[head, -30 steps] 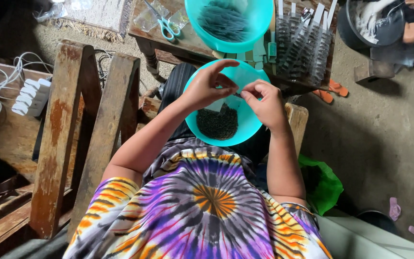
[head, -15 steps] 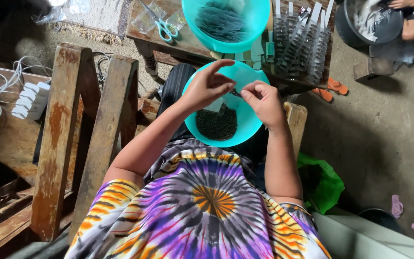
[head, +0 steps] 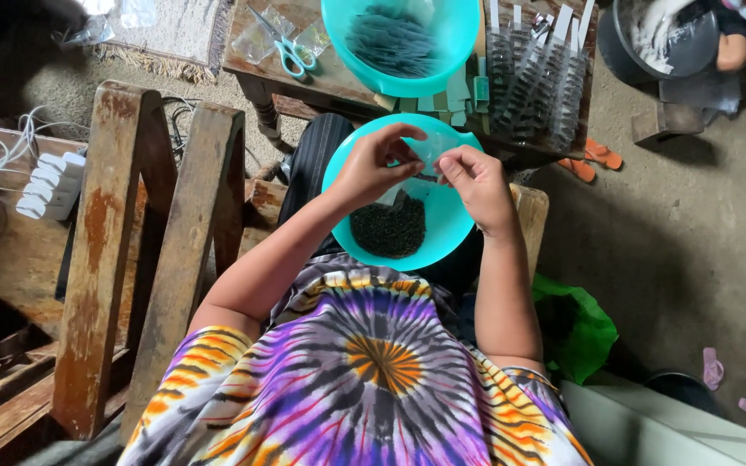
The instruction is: The person places small dark items from a bowl into small plastic bags by hand and then puts the filled bags into another bowl.
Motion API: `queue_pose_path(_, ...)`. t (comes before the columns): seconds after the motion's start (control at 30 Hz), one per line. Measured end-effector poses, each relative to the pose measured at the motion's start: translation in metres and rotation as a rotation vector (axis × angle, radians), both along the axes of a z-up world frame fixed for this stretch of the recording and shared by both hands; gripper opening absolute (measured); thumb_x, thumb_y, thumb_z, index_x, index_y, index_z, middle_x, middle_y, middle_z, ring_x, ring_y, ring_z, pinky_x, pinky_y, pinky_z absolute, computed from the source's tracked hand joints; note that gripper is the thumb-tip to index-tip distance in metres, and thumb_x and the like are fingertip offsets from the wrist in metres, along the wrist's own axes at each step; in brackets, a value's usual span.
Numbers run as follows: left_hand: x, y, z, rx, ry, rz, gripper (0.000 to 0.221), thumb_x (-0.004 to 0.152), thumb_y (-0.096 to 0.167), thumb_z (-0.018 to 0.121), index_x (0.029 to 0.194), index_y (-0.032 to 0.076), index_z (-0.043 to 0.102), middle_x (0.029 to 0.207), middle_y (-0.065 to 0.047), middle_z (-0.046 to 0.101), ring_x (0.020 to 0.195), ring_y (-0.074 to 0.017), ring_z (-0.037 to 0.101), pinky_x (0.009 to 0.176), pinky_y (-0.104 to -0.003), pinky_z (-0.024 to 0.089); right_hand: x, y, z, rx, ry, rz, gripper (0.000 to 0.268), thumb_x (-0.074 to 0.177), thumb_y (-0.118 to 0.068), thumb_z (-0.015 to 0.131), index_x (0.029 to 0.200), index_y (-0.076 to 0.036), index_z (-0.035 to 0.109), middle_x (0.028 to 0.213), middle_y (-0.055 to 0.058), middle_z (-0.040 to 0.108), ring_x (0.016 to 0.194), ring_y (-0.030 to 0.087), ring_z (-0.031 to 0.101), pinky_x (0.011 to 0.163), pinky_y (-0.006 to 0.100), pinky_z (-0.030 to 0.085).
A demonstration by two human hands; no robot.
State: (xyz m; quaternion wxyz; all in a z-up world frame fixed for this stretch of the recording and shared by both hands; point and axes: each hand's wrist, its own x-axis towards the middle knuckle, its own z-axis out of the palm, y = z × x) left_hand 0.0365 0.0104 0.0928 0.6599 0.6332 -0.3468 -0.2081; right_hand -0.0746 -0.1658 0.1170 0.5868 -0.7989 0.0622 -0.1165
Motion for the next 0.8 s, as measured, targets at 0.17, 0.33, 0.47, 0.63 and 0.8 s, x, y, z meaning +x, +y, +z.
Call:
queue_pose_path(0.17, -0.003, 0.002, 0.003, 0.068, -0.089, 0.014, 0.042, 0.083, 0.015, 0.076, 0.121, 0.018, 0.06, 0.084, -0.003, 0.074, 0.083, -0.0163, 0.07, 0.081, -0.03, 0.049, 0.002, -0.001, 0.01, -0.017, -0.05, 0.007, 0.025, 0.095, -0.014, 0.071, 0.116, 0.0, 0.064, 0.09, 0.009, 0.063, 0.081, 0.013, 0.063, 0.076, 0.029, 0.054)
queue_pose_path(0.33, -0.005, -0.002, -0.007, 0.104, -0.217, 0.046, 0.038, 0.085, 0.011, 0.074, 0.121, 0.016, 0.061, 0.083, -0.004, 0.075, 0.084, -0.0215, 0.073, 0.08, -0.035, 0.051, 0.006, 0.0, 0.029, -0.104, -0.049, -0.015, 0.026, 0.093, -0.012, 0.074, 0.116, -0.003, 0.065, 0.088, 0.006, 0.064, 0.081, 0.01, 0.059, 0.073, 0.025, 0.051)
queue_pose_path(0.47, -0.005, -0.004, -0.016, 0.102, -0.259, 0.068, 0.036, 0.088, 0.009, 0.072, 0.122, 0.014, 0.061, 0.085, -0.008, 0.075, 0.085, -0.0255, 0.073, 0.079, -0.039, 0.054, 0.012, -0.004, 0.043, -0.43, -0.061, 0.057, 0.007, 0.09, -0.008, 0.074, 0.096, -0.007, 0.072, 0.081, 0.007, 0.063, 0.077, 0.019, 0.063, 0.064, 0.028, 0.051)
queue_pose_path(0.63, -0.002, -0.01, -0.036, 0.088, -0.249, 0.092, 0.035, 0.088, 0.01, 0.072, 0.122, 0.015, 0.061, 0.088, -0.007, 0.075, 0.083, -0.0255, 0.073, 0.076, -0.039, 0.055, 0.023, -0.003, 0.05, -0.537, 0.026, 0.147, 0.008, 0.087, -0.002, 0.071, 0.092, -0.008, 0.072, 0.082, 0.008, 0.065, 0.076, 0.023, 0.064, 0.065, 0.032, 0.051)
queue_pose_path(0.8, 0.001, -0.005, -0.028, 0.083, -0.191, 0.137, 0.044, 0.087, 0.017, 0.075, 0.128, 0.018, 0.058, 0.099, -0.011, 0.074, 0.088, -0.0259, 0.072, 0.078, -0.04, 0.055, 0.043, -0.01, 0.052, -0.646, -0.031, 0.248, 0.009, 0.083, -0.002, 0.07, 0.09, -0.008, 0.069, 0.083, 0.013, 0.064, 0.082, 0.035, 0.063, 0.068, 0.04, 0.051)
